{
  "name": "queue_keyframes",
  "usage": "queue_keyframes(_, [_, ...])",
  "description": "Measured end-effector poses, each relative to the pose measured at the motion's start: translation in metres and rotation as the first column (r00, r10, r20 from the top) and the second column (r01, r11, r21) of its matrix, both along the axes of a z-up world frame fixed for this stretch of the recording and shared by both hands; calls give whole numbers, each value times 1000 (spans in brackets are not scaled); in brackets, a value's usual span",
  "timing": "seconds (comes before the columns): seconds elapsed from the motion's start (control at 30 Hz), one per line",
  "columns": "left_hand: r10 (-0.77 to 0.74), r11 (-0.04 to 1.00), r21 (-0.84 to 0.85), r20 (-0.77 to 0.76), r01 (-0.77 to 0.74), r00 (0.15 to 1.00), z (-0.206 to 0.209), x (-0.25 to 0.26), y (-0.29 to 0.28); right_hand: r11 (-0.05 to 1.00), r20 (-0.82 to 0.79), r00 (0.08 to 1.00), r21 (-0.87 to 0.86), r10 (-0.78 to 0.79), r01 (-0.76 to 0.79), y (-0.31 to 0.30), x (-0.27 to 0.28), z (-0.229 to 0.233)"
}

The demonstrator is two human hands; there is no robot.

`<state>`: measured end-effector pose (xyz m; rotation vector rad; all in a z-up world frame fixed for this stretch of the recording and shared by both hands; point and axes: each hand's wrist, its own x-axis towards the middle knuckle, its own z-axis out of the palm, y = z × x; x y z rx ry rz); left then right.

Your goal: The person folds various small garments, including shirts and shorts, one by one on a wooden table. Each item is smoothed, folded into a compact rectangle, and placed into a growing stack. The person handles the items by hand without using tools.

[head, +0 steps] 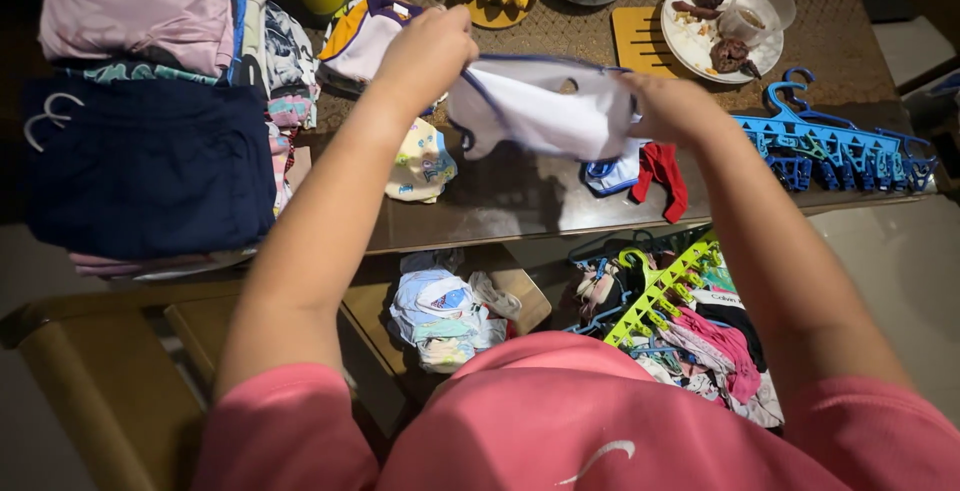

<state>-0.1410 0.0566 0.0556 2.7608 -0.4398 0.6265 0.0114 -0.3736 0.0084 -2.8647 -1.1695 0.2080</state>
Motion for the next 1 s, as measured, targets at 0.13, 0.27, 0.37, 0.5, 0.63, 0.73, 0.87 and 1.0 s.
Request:
queue_keyframes(0.13, [-32, 993, 111, -19, 34, 999, 7, -12, 26, 980, 24, 981, -39, -195, 196, -10, 7, 15])
queue_keyframes(0.27, [-111, 994, 12, -8, 111, 994, 5, -27, 36, 1000, -21, 999, -6, 26, -26, -21, -1, 36])
queue_keyframes(0.37, [-101, 987, -121, 9, 101, 995, 5, -36, 34, 978, 169, 984, 190, 49, -81, -25, -13, 46])
queue_keyframes(0.5, [-49, 915, -401, -15, 39, 999, 3, -39, 34, 896, 260, 964, 413, 57, -165, -33, -18, 53])
queue_keyframes(0.63, [-227, 696, -659, 176, 286, 958, -22, -23, 32, 650, -134, 990, 749, -43, 130, -29, -8, 35])
queue_keyframes(0.73, [-344, 275, -962, -108, -9, 933, -49, 4, 28, 323, -504, 855, 835, 120, 446, -5, 12, 7])
queue_keyframes(0.87, [-393, 59, -997, -61, -41, 918, -76, 34, 25, 96, -665, 582, 693, 467, 714, 18, 36, -30])
queue_keyframes(1.0, [-240, 405, -914, -110, -3, 965, -75, 40, 33, 52, -593, 670, 765, 447, 642, 21, 49, -49])
